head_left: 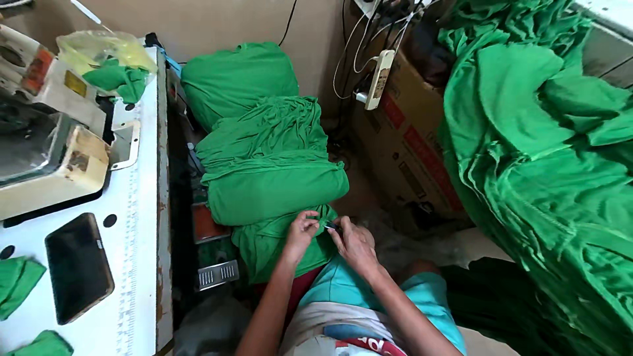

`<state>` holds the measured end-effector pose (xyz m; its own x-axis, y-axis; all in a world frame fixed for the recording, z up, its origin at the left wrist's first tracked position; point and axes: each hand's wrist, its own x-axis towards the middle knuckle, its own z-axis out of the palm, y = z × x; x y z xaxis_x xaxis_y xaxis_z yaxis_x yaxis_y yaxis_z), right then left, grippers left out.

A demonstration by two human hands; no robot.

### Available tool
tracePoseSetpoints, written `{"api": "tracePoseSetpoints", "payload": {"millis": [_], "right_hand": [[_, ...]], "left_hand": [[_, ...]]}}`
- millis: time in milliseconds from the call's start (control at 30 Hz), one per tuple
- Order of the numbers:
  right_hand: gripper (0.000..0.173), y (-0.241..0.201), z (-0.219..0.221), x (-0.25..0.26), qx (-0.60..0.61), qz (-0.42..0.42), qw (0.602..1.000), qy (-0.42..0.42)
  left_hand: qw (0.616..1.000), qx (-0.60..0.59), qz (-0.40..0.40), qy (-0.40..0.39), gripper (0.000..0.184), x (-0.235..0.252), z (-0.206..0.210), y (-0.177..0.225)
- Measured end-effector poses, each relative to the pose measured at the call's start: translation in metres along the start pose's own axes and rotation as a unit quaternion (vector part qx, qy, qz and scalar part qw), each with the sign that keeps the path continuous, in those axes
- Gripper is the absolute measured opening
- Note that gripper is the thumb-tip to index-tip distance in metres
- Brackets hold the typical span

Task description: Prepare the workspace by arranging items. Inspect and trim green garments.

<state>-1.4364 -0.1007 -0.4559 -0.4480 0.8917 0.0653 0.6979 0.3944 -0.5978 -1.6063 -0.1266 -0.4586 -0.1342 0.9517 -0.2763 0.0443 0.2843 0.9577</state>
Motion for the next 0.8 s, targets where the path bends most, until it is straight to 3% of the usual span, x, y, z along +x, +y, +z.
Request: {"api": "tracePoseSetpoints", "payload": {"millis": [267, 333, 400, 467, 600, 800], "right_hand": [[0.035, 0.006, 0.0, 0.001, 0.013, -0.014, 1.0, -0.011], [0.034, 0.01, -0.002, 0.001, 0.109, -0.011, 0.992, -0.062], [0.03, 0.013, -0.003, 0.0, 0.271, 0.002, 0.957, -0.103], [0.027, 0.013, 0.0, -0.002, 0.352, 0.015, 0.932, -0.083], [0.04, 0.014, -0.006, -0.001, 0.151, 0.038, 0.985, -0.07], [0.04, 0.008, -0.007, 0.0, 0.042, 0.011, 0.997, -0.069]], "left_hand": [[1.0, -0.008, -0.004, 0.001, 0.035, 0.001, 0.002, 0.003], [1.0, -0.016, -0.006, 0.002, 0.034, 0.001, 0.002, 0.002], [1.0, -0.026, -0.008, 0.007, 0.034, 0.001, 0.002, 0.001], [0.999, -0.034, -0.01, 0.014, 0.033, 0.001, 0.002, 0.001], [0.999, -0.032, -0.016, 0.015, 0.034, 0.0, 0.003, 0.0], [1.0, -0.025, -0.013, 0.013, 0.034, -0.001, 0.006, 0.002]]}}
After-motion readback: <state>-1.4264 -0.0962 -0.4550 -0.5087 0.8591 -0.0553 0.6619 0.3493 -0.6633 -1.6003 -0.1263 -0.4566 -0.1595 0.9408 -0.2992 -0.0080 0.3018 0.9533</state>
